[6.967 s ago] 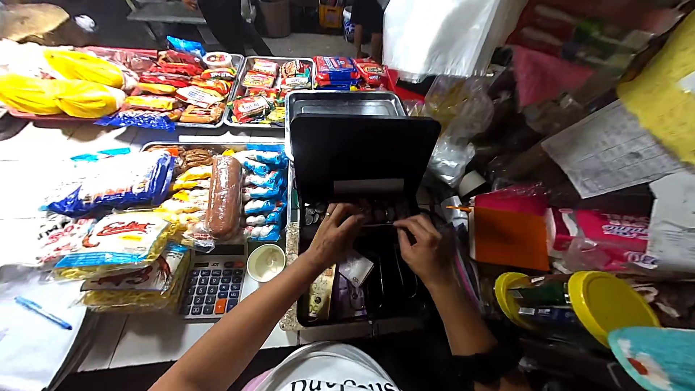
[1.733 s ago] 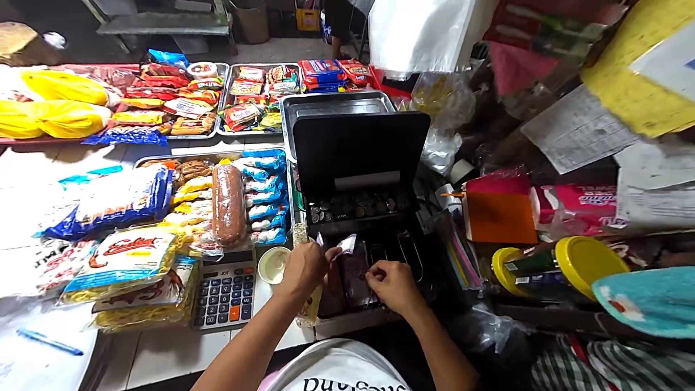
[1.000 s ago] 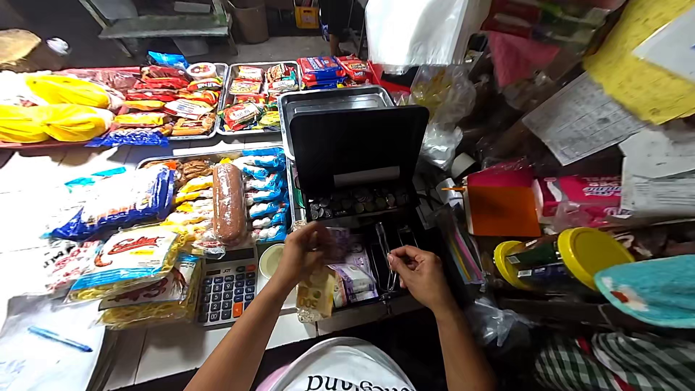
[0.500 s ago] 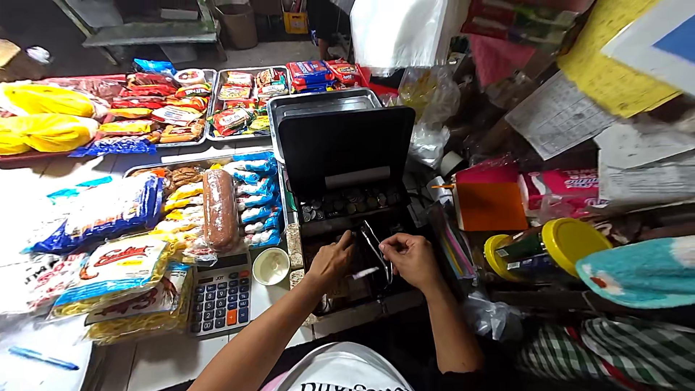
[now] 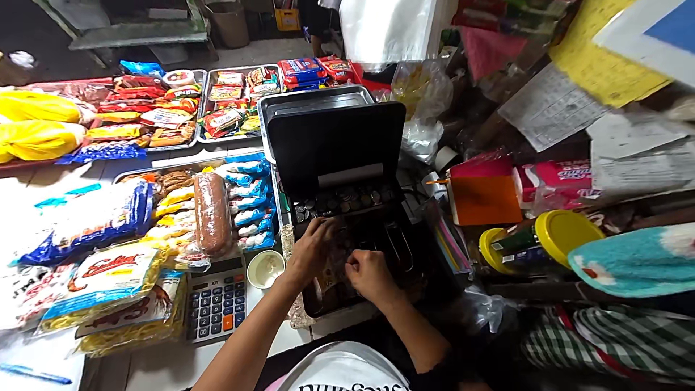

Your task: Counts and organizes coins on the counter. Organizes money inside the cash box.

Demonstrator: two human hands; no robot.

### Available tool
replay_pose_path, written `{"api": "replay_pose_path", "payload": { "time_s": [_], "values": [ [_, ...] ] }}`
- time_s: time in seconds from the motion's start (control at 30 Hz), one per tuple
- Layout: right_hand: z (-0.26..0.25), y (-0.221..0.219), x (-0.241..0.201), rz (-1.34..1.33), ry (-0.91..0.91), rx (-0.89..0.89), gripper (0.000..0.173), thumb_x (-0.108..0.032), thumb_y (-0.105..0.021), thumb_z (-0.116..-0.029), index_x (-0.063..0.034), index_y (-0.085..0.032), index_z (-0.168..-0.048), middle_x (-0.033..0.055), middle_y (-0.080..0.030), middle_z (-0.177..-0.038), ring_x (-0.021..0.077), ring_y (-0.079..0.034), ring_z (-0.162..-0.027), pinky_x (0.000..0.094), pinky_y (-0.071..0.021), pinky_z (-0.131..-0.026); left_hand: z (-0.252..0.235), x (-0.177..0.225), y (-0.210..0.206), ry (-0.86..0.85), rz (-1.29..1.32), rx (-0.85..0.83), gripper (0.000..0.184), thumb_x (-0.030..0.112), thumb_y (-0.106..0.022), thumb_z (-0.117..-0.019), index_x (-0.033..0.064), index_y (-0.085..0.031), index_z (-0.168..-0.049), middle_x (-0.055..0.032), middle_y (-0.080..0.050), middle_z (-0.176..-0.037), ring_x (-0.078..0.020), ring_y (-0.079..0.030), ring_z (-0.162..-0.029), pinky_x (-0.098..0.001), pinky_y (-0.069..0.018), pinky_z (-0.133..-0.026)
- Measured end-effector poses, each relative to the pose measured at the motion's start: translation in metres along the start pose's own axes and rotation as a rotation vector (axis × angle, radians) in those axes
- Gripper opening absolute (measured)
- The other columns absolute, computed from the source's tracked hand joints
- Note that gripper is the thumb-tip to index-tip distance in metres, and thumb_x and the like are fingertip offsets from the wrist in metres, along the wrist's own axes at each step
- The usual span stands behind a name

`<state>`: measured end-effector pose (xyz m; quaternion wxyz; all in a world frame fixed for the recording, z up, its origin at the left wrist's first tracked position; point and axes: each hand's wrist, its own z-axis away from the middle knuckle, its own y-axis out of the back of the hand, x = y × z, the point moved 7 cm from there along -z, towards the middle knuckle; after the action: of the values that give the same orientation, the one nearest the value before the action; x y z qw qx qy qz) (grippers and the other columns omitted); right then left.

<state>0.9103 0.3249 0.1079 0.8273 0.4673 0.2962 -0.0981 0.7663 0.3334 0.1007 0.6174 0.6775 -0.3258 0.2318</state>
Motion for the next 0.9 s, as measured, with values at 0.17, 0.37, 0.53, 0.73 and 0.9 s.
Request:
{"api": "replay_pose_path", "payload": {
  "time_s": [0.17, 0.37, 0.53, 0.73, 0.9],
  "values": [
    [-0.011, -0.02, 0.012, -0.004, -0.066, -0.026, 0.035, -0.024, -0.054, -0.1059, 0.0062, -0.07, -0.115, 0.0261, -0.07, -0.114, 0.0387, -0.067, -0.113, 0.051, -0.0505, -0.102, 0.016, 0.02, 0.063, -0.073, -0.073, 0.274, 0.028, 0.001, -0.062, -0.0928, -0.0022, -0.069, -0.12, -0.0244, -0.064, -0.123, -0.0316, -0.069, -0.102, -0.0441, -0.0597, -0.083],
    [-0.005, 0.009, 0.058, 0.256, -0.353, -0.151, 0.033, -0.01, -0.06, -0.1, 0.0114, -0.061, -0.125, 0.0312, -0.061, -0.129, 0.0443, -0.06, -0.124, 0.0566, -0.0492, -0.102, 0.019, 0.026, 0.013, 0.199, 0.446, -0.005, 0.017, 0.009, -0.071, -0.0919, -0.0017, -0.071, -0.105, -0.0081, -0.075, -0.099, -0.0117, -0.072, -0.081, -0.0308, -0.0614, -0.077],
    [0.01, 0.058, 0.062, 0.19, -0.255, 0.194, 0.028, -0.01, -0.052, -0.1022, 0.0069, -0.069, -0.118, 0.0282, -0.069, -0.116, 0.0421, -0.066, -0.114, 0.0558, -0.0504, -0.1, 0.014, 0.019, -0.059, 0.404, 0.446, -0.318, 0.04, 0.004, -0.073, -0.0893, -0.0015, -0.064, -0.128, -0.0172, -0.067, -0.123, -0.0227, -0.073, -0.092, -0.0401, -0.0612, -0.087],
    [0.042, 0.11, 0.061, 0.139, -0.096, 0.494, 0.023, -0.011, -0.06, -0.0999, 0.0024, -0.077, -0.108, 0.0208, -0.075, -0.094, 0.0346, -0.073, -0.088, 0.0528, -0.0556, -0.086, -0.017, 0.039, -0.091, 0.274, 0.115, -0.291, 0.048, 0.005, -0.072, -0.0885, -0.0008, -0.058, -0.134, -0.0281, -0.049, -0.144, -0.0402, -0.061, -0.12, -0.0496, -0.0527, -0.101],
    [0.028, 0.082, 0.074, 0.139, -0.213, 0.261, 0.025, -0.013, -0.056, -0.1026, 0.0024, -0.075, -0.109, 0.02, -0.074, -0.096, 0.0337, -0.071, -0.093, 0.0515, -0.0531, -0.09, 0.017, 0.047, -0.099, -0.155, -0.22, -0.34, 0.026, 0.013, -0.057, -0.1006, -0.0019, -0.067, -0.118, -0.0243, -0.067, -0.122, -0.0479, -0.056, -0.124, -0.0611, -0.0459, -0.099]
  ]
}}
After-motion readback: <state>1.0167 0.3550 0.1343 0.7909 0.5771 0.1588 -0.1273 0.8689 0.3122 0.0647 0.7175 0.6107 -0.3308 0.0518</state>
